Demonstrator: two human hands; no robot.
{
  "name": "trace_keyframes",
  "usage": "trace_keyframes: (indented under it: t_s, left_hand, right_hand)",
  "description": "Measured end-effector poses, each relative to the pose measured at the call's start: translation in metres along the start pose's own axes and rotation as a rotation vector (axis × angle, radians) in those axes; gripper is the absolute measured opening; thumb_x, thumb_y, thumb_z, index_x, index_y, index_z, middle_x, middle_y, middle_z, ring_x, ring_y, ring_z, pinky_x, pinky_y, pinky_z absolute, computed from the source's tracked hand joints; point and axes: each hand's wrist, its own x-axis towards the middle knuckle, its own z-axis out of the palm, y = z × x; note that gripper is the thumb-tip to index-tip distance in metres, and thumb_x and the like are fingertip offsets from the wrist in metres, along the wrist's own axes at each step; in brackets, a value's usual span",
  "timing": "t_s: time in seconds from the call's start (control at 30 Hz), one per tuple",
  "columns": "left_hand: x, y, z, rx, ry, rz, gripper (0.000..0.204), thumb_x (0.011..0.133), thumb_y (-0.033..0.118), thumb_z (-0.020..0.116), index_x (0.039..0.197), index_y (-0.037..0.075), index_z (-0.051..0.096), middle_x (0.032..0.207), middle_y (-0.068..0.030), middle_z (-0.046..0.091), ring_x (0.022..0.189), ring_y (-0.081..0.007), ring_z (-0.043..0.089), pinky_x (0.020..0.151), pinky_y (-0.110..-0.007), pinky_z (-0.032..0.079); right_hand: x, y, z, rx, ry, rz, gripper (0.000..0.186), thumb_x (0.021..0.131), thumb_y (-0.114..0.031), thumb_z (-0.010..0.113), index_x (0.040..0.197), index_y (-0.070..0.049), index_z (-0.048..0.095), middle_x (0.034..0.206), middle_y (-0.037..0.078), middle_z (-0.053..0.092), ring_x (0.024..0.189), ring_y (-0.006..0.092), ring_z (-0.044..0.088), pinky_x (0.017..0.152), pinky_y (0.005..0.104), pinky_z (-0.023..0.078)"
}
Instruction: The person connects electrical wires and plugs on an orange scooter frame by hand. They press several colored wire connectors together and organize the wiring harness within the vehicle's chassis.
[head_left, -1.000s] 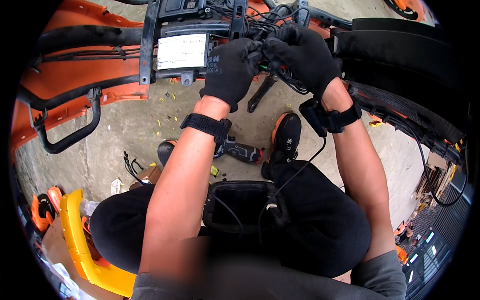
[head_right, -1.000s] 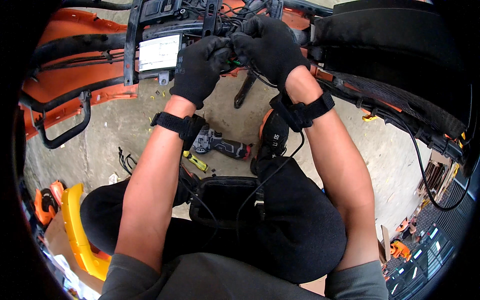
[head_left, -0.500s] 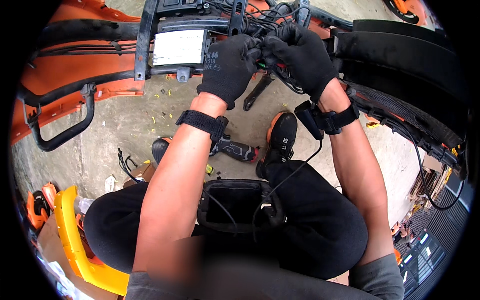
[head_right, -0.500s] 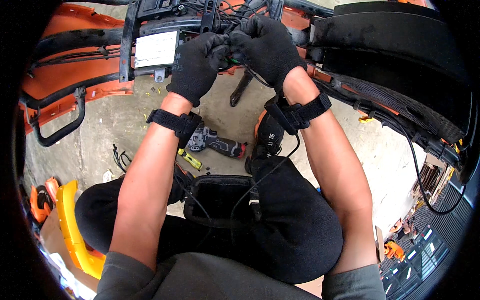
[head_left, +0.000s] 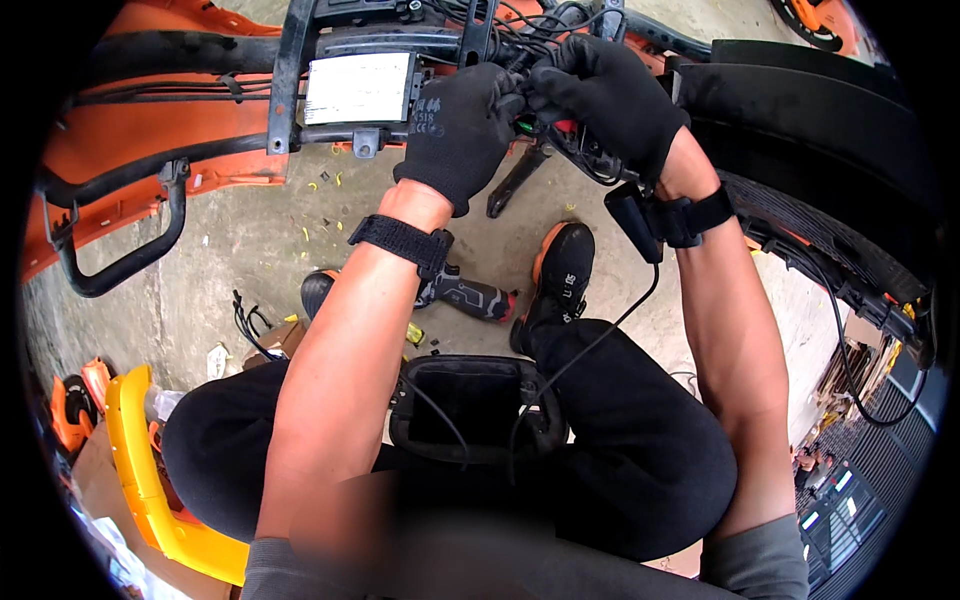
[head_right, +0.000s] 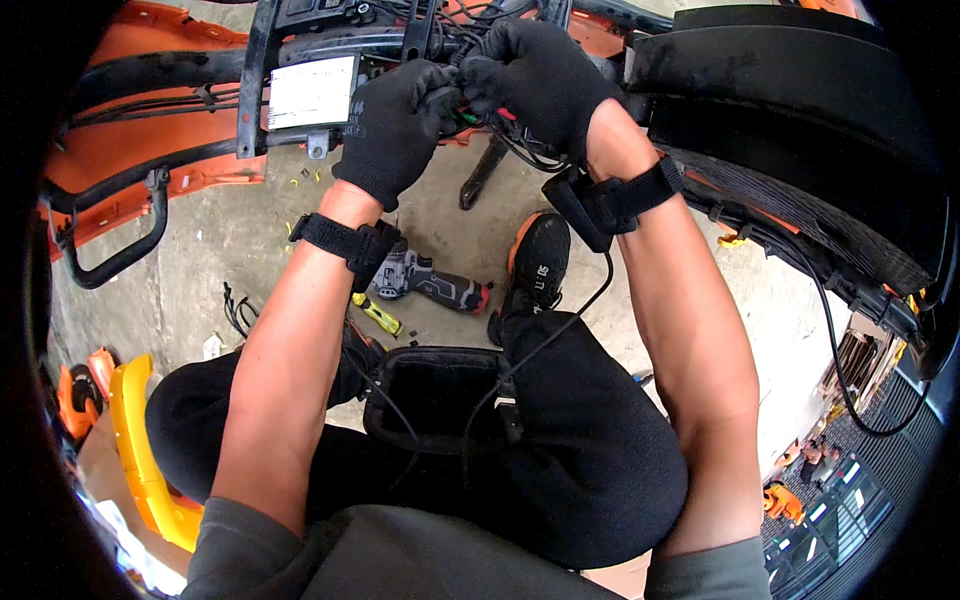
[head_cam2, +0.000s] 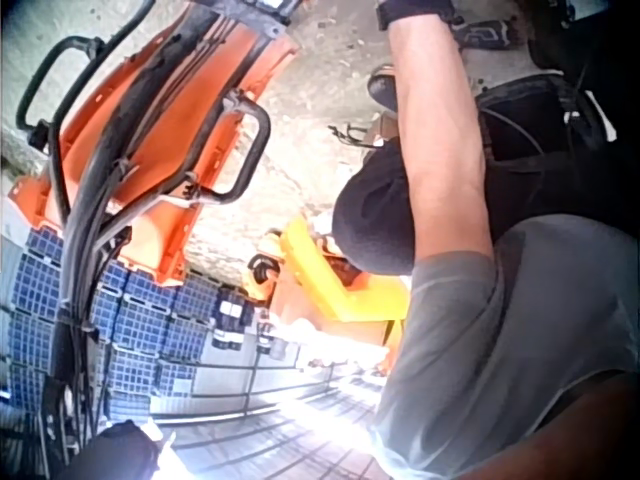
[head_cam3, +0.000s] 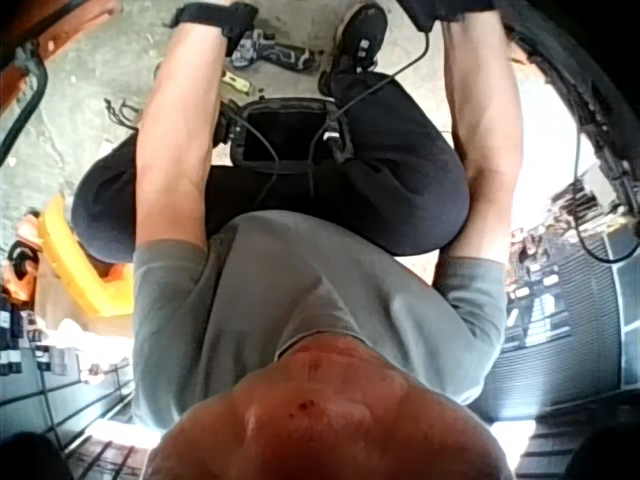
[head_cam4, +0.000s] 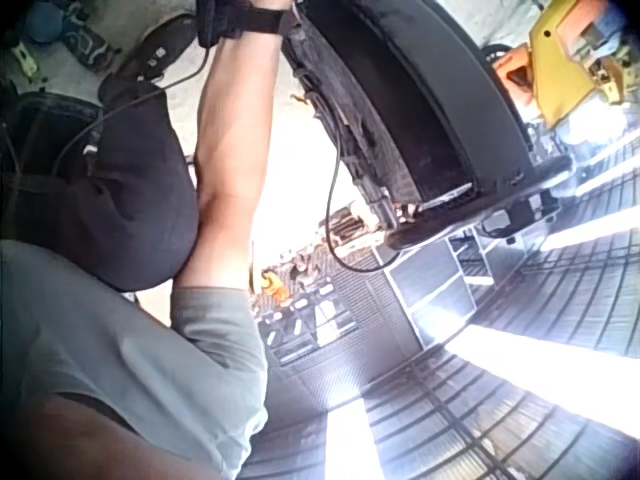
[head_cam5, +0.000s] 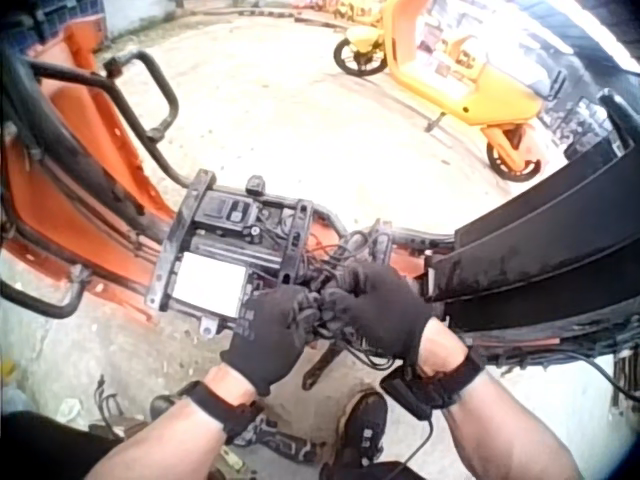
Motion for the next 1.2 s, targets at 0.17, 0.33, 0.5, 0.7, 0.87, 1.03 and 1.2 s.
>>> trace_keyframes:
  t_s: [0.17, 0.33, 0.5, 0.7, 0.87, 1.03, 1.2]
  left_hand:
    - [-0.002, -0.004, 0.000, 0.010, 0.000, 0.037, 0.010, 0.088, 0.009, 0.067, 0.096, 0.003, 0.069, 0.086, -0.0170, 0.068, 0.078, -0.0355, 0.066, 0.070, -0.041, 0.053]
    - [0.002, 0.000, 0.003, 0.018, 0.005, 0.081, 0.009, 0.087, 0.010, 0.067, 0.092, 0.002, 0.067, 0.085, -0.0184, 0.067, 0.079, -0.0380, 0.064, 0.070, -0.044, 0.051]
    - [-0.004, -0.002, -0.002, 0.077, 0.013, 0.104, 0.010, 0.090, 0.012, 0.066, 0.095, 0.002, 0.067, 0.086, -0.0181, 0.068, 0.080, -0.0373, 0.066, 0.070, -0.042, 0.052]
    - [0.000, 0.007, -0.004, 0.010, -0.021, 0.028, 0.015, 0.090, 0.011, 0.067, 0.102, 0.001, 0.066, 0.091, -0.0194, 0.069, 0.083, -0.0380, 0.066, 0.073, -0.043, 0.052]
    - [-0.007, 0.021, -0.006, 0.169, 0.121, 0.016, 0.018, 0.086, 0.013, 0.071, 0.102, 0.006, 0.067, 0.102, -0.0149, 0.062, 0.088, -0.0367, 0.064, 0.072, -0.043, 0.052]
    - [-0.012, 0.021, -0.008, 0.349, 0.054, -0.028, 0.018, 0.084, 0.013, 0.070, 0.101, 0.007, 0.067, 0.097, -0.0146, 0.059, 0.088, -0.0372, 0.062, 0.072, -0.045, 0.051]
    - [-0.009, 0.013, -0.004, 0.279, 0.060, 0.010, 0.014, 0.084, 0.009, 0.066, 0.098, 0.007, 0.066, 0.095, -0.0157, 0.059, 0.088, -0.0386, 0.061, 0.072, -0.046, 0.050]
  right_hand:
    - [0.003, -0.017, -0.006, -0.109, -0.115, 0.067, 0.016, 0.097, -0.015, 0.066, 0.090, 0.000, 0.068, 0.079, 0.002, 0.069, 0.068, 0.0054, 0.061, 0.063, 0.0216, 0.050]
    - [0.006, -0.013, -0.013, -0.038, -0.173, 0.141, 0.017, 0.096, -0.015, 0.066, 0.086, -0.002, 0.067, 0.073, 0.001, 0.065, 0.065, 0.0043, 0.058, 0.059, 0.0210, 0.047]
    - [0.010, -0.043, -0.009, -0.109, -0.278, 0.194, 0.016, 0.092, -0.011, 0.063, 0.080, -0.001, 0.065, 0.072, 0.005, 0.065, 0.061, 0.0068, 0.057, 0.055, 0.0260, 0.047]
    - [0.002, 0.006, 0.006, -0.013, 0.006, 0.064, 0.013, 0.097, -0.014, 0.066, 0.094, -0.001, 0.067, 0.083, 0.005, 0.071, 0.076, 0.0096, 0.067, 0.071, 0.0241, 0.055]
    - [0.001, -0.002, 0.003, -0.064, -0.032, 0.116, 0.014, 0.097, -0.014, 0.065, 0.097, 0.000, 0.067, 0.086, 0.007, 0.072, 0.078, 0.0106, 0.068, 0.073, 0.0249, 0.056]
    - [-0.005, 0.002, 0.008, 0.057, 0.042, 0.031, 0.017, 0.094, -0.019, 0.069, 0.092, -0.001, 0.070, 0.079, 0.010, 0.071, 0.068, 0.0146, 0.066, 0.065, 0.0326, 0.053]
    - [-0.011, -0.014, 0.007, 0.081, 0.047, 0.150, 0.017, 0.097, -0.018, 0.067, 0.099, -0.001, 0.070, 0.085, 0.002, 0.071, 0.073, 0.0074, 0.066, 0.070, 0.0231, 0.055]
